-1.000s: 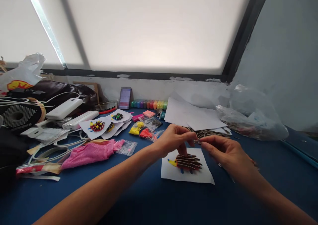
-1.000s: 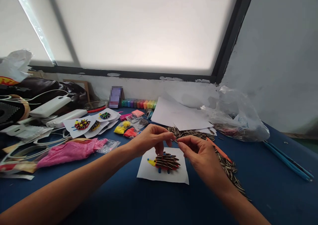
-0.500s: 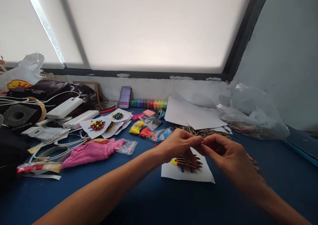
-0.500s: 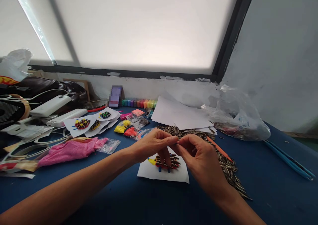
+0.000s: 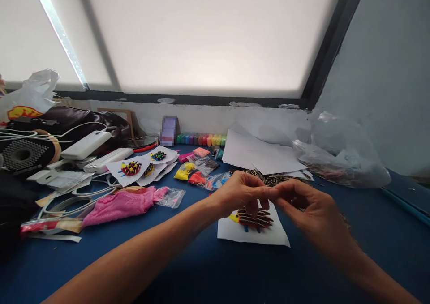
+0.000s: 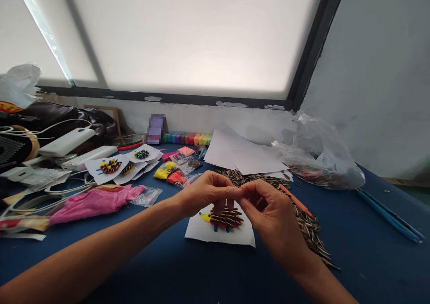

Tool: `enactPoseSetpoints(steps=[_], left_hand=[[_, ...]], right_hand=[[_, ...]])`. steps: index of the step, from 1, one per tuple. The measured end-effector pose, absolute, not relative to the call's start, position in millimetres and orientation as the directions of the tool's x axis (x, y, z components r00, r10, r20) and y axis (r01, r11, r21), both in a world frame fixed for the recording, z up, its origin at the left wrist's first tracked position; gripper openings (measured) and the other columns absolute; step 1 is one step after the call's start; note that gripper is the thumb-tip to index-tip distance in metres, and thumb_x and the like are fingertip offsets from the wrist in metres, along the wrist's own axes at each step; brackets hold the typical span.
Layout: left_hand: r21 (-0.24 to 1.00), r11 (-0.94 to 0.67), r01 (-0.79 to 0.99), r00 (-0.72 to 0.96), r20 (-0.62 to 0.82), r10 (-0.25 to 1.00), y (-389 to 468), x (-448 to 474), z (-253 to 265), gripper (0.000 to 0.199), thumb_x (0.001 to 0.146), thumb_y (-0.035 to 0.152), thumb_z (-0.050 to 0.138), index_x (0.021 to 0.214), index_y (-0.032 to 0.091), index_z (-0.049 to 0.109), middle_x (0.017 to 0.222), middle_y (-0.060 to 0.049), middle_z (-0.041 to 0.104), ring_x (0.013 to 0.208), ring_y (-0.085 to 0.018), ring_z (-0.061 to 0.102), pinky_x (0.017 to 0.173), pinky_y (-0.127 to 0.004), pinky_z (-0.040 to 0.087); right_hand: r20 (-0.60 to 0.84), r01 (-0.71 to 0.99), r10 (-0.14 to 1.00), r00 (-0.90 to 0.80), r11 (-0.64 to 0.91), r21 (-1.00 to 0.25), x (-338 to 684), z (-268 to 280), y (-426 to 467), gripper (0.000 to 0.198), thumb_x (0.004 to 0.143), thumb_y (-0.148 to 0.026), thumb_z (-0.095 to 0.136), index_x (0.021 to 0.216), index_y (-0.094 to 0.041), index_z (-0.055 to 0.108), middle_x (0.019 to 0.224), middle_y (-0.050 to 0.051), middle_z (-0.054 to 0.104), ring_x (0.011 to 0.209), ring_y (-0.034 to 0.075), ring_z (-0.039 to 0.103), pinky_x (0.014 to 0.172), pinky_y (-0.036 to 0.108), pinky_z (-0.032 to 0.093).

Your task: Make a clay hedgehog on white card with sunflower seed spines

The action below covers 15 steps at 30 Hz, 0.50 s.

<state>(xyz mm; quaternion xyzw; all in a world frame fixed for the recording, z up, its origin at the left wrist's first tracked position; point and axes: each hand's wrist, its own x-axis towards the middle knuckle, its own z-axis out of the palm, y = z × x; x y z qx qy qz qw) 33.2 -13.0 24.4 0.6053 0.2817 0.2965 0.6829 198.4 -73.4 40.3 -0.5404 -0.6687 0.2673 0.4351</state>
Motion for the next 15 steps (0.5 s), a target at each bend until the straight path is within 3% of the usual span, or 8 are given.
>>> enactPoseSetpoints(steps=[4, 9, 15], left_hand=[[0.998, 0.042, -0.056, 0.620, 0.001, 0.784, -12, 32, 28, 0.045, 0.068, 0.054, 0.077, 0.066, 0.013, 0.060, 0.057, 0.001, 0.059, 0.043, -0.005, 0.049, 0.043, -0.019, 0.036], [0.991, 0.055, -0.120, 0.624, 0.032, 0.781, -2, 23, 30, 0.036, 0.073, 0.045, 0.077, 0.073, 0.013, 0.062, 0.058, 0.003, 0.058, 0.045, -0.006, 0.052, 0.045, -0.019, 0.038], [0.981, 0.122, -0.152, 0.649, 0.006, 0.761, 1, 20, 27, 0.033, 0.081, 0.045, 0.070, 0.081, 0.012, 0.064, 0.068, 0.000, 0.063, 0.046, -0.006, 0.055, 0.046, -0.021, 0.041]], right_hand=[[0.181, 0.375, 0.977, -0.111, 0.210, -0.903, 199, 45, -71, 0.038, 0.071, -0.058, 0.072, 0.086, -0.023, 0.071, 0.079, 0.006, 0.069, 0.069, 0.020, 0.061, 0.067, 0.034, 0.053], [0.073, 0.302, 0.992, -0.105, 0.102, -0.948, 208, 43, -65, 0.042, 0.072, -0.055, 0.073, 0.098, -0.022, 0.071, 0.068, 0.001, 0.061, 0.054, 0.012, 0.049, 0.050, 0.027, 0.045], [0.082, 0.287, 0.992, -0.093, 0.105, -0.952, 208, 40, -63, 0.033, 0.077, -0.054, 0.069, 0.080, -0.021, 0.065, 0.057, -0.003, 0.053, 0.050, 0.010, 0.044, 0.047, 0.024, 0.039]])
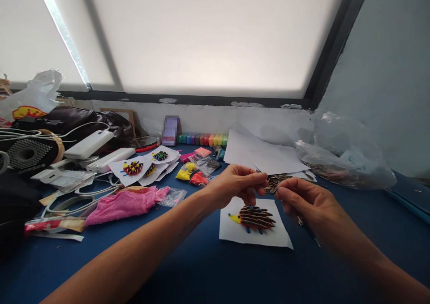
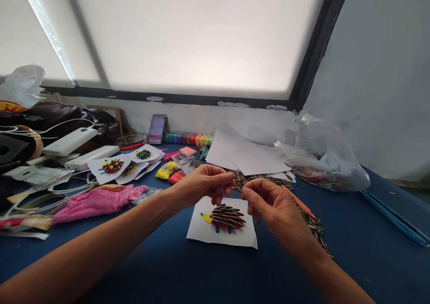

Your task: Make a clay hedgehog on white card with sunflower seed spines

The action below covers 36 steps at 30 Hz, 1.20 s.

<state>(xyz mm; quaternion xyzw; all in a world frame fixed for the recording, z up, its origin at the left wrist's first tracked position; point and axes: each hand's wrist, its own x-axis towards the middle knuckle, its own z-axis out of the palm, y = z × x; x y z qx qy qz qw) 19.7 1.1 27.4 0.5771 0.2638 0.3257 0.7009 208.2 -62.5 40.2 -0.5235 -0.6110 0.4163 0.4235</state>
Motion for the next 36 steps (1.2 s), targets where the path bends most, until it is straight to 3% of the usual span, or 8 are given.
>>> enactPoseSetpoints(steps=[4, 9, 12, 20, 25, 31, 34, 36], left_hand=[[0.983, 0.127, -0.136, 0.659, -0.006, 0.752, -2, 24, 25, 0.038, 0.082, 0.050, 0.067, 0.076, 0.013, 0.063, 0.058, 0.004, 0.055, 0.043, -0.005, 0.051, 0.044, -0.019, 0.038], [0.986, 0.136, -0.101, 0.694, -0.029, 0.720, -10, 29, 28, 0.045, 0.074, 0.055, 0.073, 0.080, 0.011, 0.068, 0.073, -0.004, 0.067, 0.053, -0.009, 0.062, 0.052, -0.021, 0.047], [0.982, 0.177, -0.060, 0.749, -0.072, 0.658, -16, 31, 33, 0.054, 0.071, 0.061, 0.072, 0.086, 0.009, 0.069, 0.070, -0.006, 0.068, 0.060, -0.015, 0.066, 0.061, -0.027, 0.053], [0.981, 0.195, 0.006, 0.834, -0.113, 0.540, -23, 34, 36, 0.065, 0.091, 0.066, 0.040, 0.104, 0.009, 0.068, 0.075, -0.011, 0.070, 0.069, -0.019, 0.069, 0.071, -0.032, 0.053], [0.983, 0.169, -0.079, 0.808, -0.036, 0.588, -13, 26, 40, 0.057, 0.093, 0.059, 0.044, 0.109, 0.009, 0.067, 0.105, -0.018, 0.069, 0.068, -0.019, 0.070, 0.072, -0.035, 0.054], [0.980, 0.190, -0.054, 0.869, -0.048, 0.493, -16, 33, 38, 0.059, 0.094, 0.060, 0.042, 0.110, 0.009, 0.067, 0.082, -0.013, 0.071, 0.067, -0.019, 0.070, 0.066, -0.030, 0.053], [0.975, 0.183, -0.129, 0.864, 0.020, 0.503, -13, 32, 40, 0.056, 0.094, 0.059, 0.042, 0.114, 0.012, 0.066, 0.096, -0.015, 0.071, 0.069, -0.019, 0.071, 0.067, -0.031, 0.054], [0.979, 0.153, -0.138, 0.848, 0.037, 0.530, -8, 30, 41, 0.050, 0.091, 0.054, 0.052, 0.115, 0.013, 0.066, 0.101, -0.014, 0.070, 0.073, -0.019, 0.071, 0.072, -0.033, 0.055]], right_hand=[[0.108, 0.341, 0.991, -0.080, 0.129, -0.931, 203, 43, -66, 0.038, 0.076, -0.059, 0.067, 0.071, -0.021, 0.061, 0.056, -0.002, 0.052, 0.049, 0.010, 0.044, 0.046, 0.024, 0.039], [0.150, 0.370, 0.985, -0.087, 0.172, -0.913, 203, 42, -66, 0.039, 0.070, -0.059, 0.074, 0.080, -0.022, 0.064, 0.077, 0.004, 0.067, 0.070, 0.018, 0.061, 0.064, 0.029, 0.051], [0.144, 0.373, 0.983, -0.117, 0.178, -0.910, 205, 37, -64, 0.040, 0.071, -0.059, 0.073, 0.084, -0.022, 0.064, 0.084, 0.004, 0.069, 0.080, 0.022, 0.065, 0.071, 0.032, 0.053], [0.149, 0.391, 0.979, -0.141, 0.193, -0.900, 204, 39, -66, 0.038, 0.075, -0.057, 0.071, 0.091, -0.023, 0.063, 0.086, 0.003, 0.070, 0.081, 0.021, 0.067, 0.071, 0.031, 0.052], [0.169, 0.399, 0.983, -0.078, 0.186, -0.898, 212, 38, -60, 0.046, 0.074, -0.058, 0.071, 0.101, -0.022, 0.065, 0.094, 0.006, 0.071, 0.086, 0.023, 0.067, 0.077, 0.033, 0.053], [0.187, 0.365, 0.970, -0.154, 0.232, -0.902, 210, 38, -64, 0.043, 0.077, -0.054, 0.070, 0.106, -0.022, 0.065, 0.099, 0.007, 0.072, 0.088, 0.022, 0.067, 0.080, 0.034, 0.054], [0.216, 0.361, 0.968, -0.128, 0.248, -0.899, 214, 39, -64, 0.042, 0.079, -0.052, 0.069, 0.109, -0.022, 0.063, 0.102, 0.006, 0.071, 0.090, 0.022, 0.067, 0.082, 0.034, 0.053], [0.218, 0.369, 0.971, -0.095, 0.238, -0.898, 217, 40, -63, 0.044, 0.079, -0.052, 0.070, 0.109, -0.021, 0.063, 0.100, 0.007, 0.071, 0.090, 0.023, 0.067, 0.082, 0.034, 0.053]])
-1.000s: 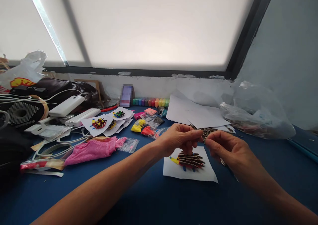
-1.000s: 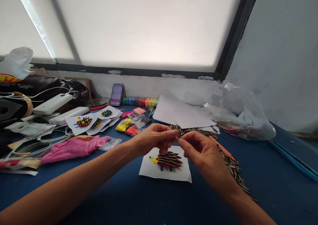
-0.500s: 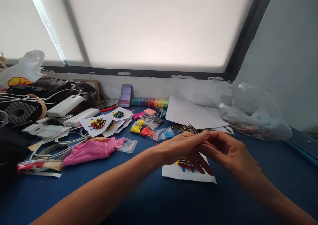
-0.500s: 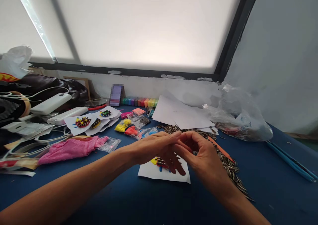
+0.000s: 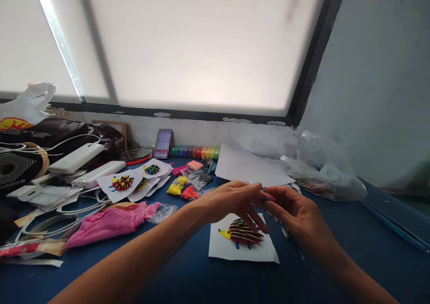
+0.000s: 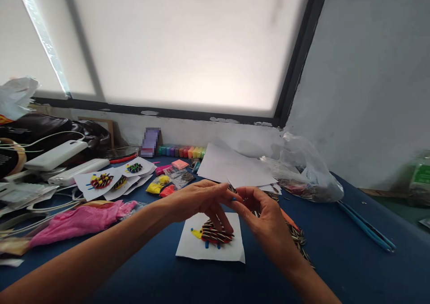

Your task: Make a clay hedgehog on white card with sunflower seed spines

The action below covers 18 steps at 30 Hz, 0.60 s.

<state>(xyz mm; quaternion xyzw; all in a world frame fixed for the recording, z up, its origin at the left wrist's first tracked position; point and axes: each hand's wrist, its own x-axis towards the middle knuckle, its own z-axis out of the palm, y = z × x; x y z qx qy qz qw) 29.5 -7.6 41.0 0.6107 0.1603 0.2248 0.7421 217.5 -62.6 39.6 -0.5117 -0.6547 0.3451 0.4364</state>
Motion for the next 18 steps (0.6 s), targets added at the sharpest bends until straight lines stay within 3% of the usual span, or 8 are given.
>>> enactPoseSetpoints(steps=[3, 7, 10, 14, 18], left_hand=[[0.984, 0.137, -0.117, 0.822, 0.018, 0.569, -2, 28, 38, 0.040, 0.082, 0.040, 0.072, 0.110, 0.013, 0.069, 0.082, -0.009, 0.072, 0.069, -0.018, 0.071, 0.072, -0.032, 0.056], [0.983, 0.137, -0.126, 0.766, 0.009, 0.643, 3, 29, 32, 0.036, 0.074, 0.036, 0.078, 0.100, 0.011, 0.073, 0.081, -0.009, 0.073, 0.067, -0.018, 0.071, 0.065, -0.030, 0.057], [0.988, 0.098, -0.122, 0.717, 0.019, 0.697, 9, 26, 31, 0.033, 0.073, 0.034, 0.079, 0.097, 0.012, 0.074, 0.082, -0.009, 0.073, 0.062, -0.015, 0.069, 0.059, -0.025, 0.054], [0.991, 0.099, -0.091, 0.713, -0.004, 0.701, 12, 21, 32, 0.034, 0.073, 0.032, 0.079, 0.100, 0.011, 0.073, 0.064, -0.003, 0.068, 0.054, -0.012, 0.065, 0.055, -0.022, 0.050], [0.984, 0.121, -0.131, 0.744, 0.017, 0.668, 8, 19, 32, 0.044, 0.072, 0.029, 0.081, 0.110, 0.013, 0.064, 0.077, -0.004, 0.070, 0.056, -0.012, 0.066, 0.055, -0.024, 0.051]], right_hand=[[0.192, 0.353, 0.974, -0.120, 0.222, -0.909, 220, 40, -61, 0.041, 0.079, -0.051, 0.069, 0.106, -0.021, 0.064, 0.098, 0.007, 0.071, 0.093, 0.024, 0.067, 0.081, 0.034, 0.054], [0.171, 0.306, 0.971, -0.169, 0.217, -0.927, 218, 45, -62, 0.034, 0.082, -0.050, 0.067, 0.101, -0.022, 0.067, 0.099, 0.007, 0.071, 0.092, 0.022, 0.068, 0.083, 0.032, 0.054], [0.190, 0.337, 0.977, -0.101, 0.213, -0.917, 218, 47, -62, 0.036, 0.080, -0.051, 0.068, 0.099, -0.021, 0.069, 0.093, 0.007, 0.072, 0.084, 0.021, 0.068, 0.074, 0.030, 0.055], [0.263, 0.430, 0.964, -0.031, 0.251, -0.867, 219, 42, -63, 0.033, 0.082, -0.052, 0.065, 0.087, -0.020, 0.070, 0.074, 0.003, 0.066, 0.067, 0.017, 0.062, 0.059, 0.027, 0.052], [0.280, 0.446, 0.956, -0.082, 0.287, -0.848, 215, 38, -66, 0.032, 0.084, -0.049, 0.063, 0.098, -0.022, 0.071, 0.083, 0.004, 0.069, 0.075, 0.018, 0.064, 0.067, 0.029, 0.054]])
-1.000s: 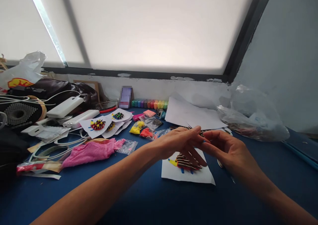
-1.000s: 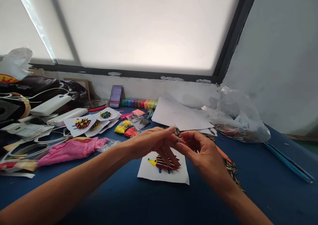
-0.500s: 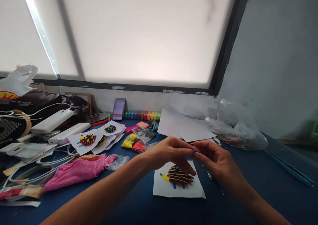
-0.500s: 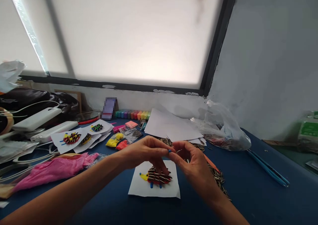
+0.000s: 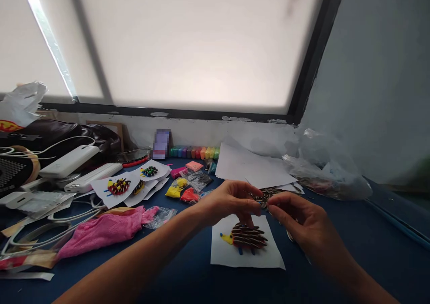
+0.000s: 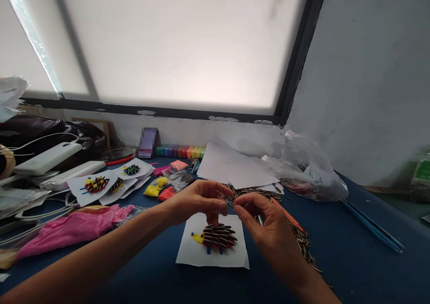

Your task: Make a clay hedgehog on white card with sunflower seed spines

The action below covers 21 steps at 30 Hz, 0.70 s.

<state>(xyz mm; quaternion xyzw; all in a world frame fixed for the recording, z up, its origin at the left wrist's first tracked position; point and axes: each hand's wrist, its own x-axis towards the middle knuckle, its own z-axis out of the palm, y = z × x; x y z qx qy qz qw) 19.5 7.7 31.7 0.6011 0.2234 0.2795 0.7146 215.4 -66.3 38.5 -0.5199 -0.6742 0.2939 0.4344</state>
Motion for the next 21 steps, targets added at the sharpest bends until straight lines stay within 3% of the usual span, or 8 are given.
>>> enactPoseSetpoints(steps=[4, 12, 17, 21], left_hand=[[0.983, 0.129, -0.130, 0.758, 0.015, 0.652, 4.6, 19.4, 32.9, 0.047, 0.073, 0.033, 0.080, 0.106, 0.012, 0.055, 0.078, -0.006, 0.070, 0.056, -0.014, 0.067, 0.054, -0.024, 0.051], [0.986, 0.127, -0.107, 0.801, 0.010, 0.599, 8.6, 18.5, 29.1, 0.048, 0.073, 0.035, 0.080, 0.106, 0.014, 0.054, 0.075, -0.004, 0.070, 0.060, -0.015, 0.068, 0.060, -0.028, 0.053], [0.997, 0.072, -0.020, 0.794, -0.028, 0.608, 9.2, 16.6, 30.8, 0.041, 0.078, 0.046, 0.073, 0.099, 0.012, 0.062, 0.078, -0.004, 0.069, 0.055, -0.010, 0.063, 0.054, -0.022, 0.049], [0.997, 0.056, 0.060, 0.785, -0.082, 0.614, 9.2, 17.1, 31.8, 0.041, 0.071, 0.047, 0.079, 0.087, 0.011, 0.067, 0.072, -0.002, 0.066, 0.050, -0.008, 0.060, 0.048, -0.020, 0.046]], right_hand=[[0.268, 0.442, 0.944, -0.194, 0.327, -0.835, 210.6, 41.5, -67.6, 0.030, 0.087, -0.046, 0.062, 0.106, -0.025, 0.073, 0.097, 0.006, 0.072, 0.091, 0.021, 0.066, 0.082, 0.033, 0.054], [0.274, 0.466, 0.938, -0.212, 0.343, -0.815, 205.6, 45.8, -69.6, 0.027, 0.088, -0.047, 0.060, 0.098, -0.028, 0.076, 0.088, 0.005, 0.073, 0.084, 0.021, 0.066, 0.077, 0.033, 0.055], [0.303, 0.515, 0.933, -0.193, 0.359, -0.778, 206.7, 44.5, -69.9, 0.026, 0.088, -0.046, 0.060, 0.093, -0.026, 0.075, 0.085, 0.005, 0.072, 0.080, 0.020, 0.066, 0.070, 0.032, 0.054], [0.330, 0.555, 0.926, -0.181, 0.374, -0.743, 207.8, 40.0, -68.8, 0.027, 0.087, -0.047, 0.060, 0.093, -0.025, 0.074, 0.085, 0.005, 0.071, 0.075, 0.021, 0.066, 0.065, 0.032, 0.054]])
